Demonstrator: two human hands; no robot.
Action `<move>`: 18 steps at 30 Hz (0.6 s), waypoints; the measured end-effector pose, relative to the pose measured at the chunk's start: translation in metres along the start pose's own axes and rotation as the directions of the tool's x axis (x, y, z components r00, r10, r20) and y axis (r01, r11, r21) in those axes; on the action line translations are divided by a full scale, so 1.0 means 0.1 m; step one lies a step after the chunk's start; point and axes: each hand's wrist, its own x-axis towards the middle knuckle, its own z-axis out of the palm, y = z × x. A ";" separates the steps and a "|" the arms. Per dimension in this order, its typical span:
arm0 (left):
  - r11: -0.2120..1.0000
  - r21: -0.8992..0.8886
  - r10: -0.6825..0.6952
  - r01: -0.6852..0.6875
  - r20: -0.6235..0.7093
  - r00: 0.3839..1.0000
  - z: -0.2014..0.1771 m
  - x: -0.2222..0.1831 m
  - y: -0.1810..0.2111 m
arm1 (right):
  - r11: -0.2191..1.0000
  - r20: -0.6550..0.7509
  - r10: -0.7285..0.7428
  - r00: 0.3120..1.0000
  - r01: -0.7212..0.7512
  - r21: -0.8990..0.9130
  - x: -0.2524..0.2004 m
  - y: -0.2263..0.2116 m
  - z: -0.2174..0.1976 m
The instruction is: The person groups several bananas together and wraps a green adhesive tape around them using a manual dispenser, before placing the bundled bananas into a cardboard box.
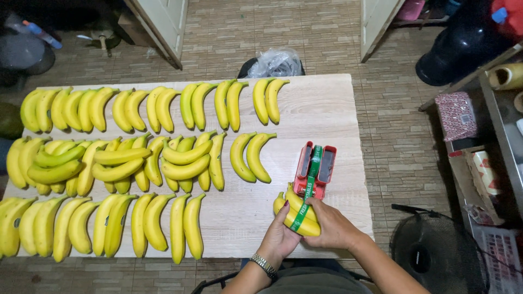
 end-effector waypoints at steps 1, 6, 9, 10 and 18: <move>1.000 -0.005 0.004 -0.004 -0.002 1.000 -0.01 0.00 0.00 | 1.000 0.006 -0.003 1.000 0.003 -0.001 0.01 0.02 0.02; 1.000 -0.005 0.002 -0.001 0.061 0.998 -0.07 0.08 -0.02 | 0.993 -0.075 -0.119 0.990 0.120 0.007 0.04 0.09 0.05; 0.999 -0.028 -0.015 0.018 0.107 0.994 -0.13 0.14 -0.04 | 0.990 -0.083 -0.138 0.987 0.138 -0.009 0.04 0.07 0.05; 0.999 -0.030 -0.013 0.017 0.108 0.994 -0.15 0.15 -0.04 | 0.990 -0.081 -0.140 0.987 0.140 -0.011 0.02 0.06 0.04; 0.996 -0.017 -0.077 0.082 0.199 0.977 -0.16 0.16 0.04 | 0.875 -0.392 -0.019 0.920 0.204 0.438 0.20 0.96 0.16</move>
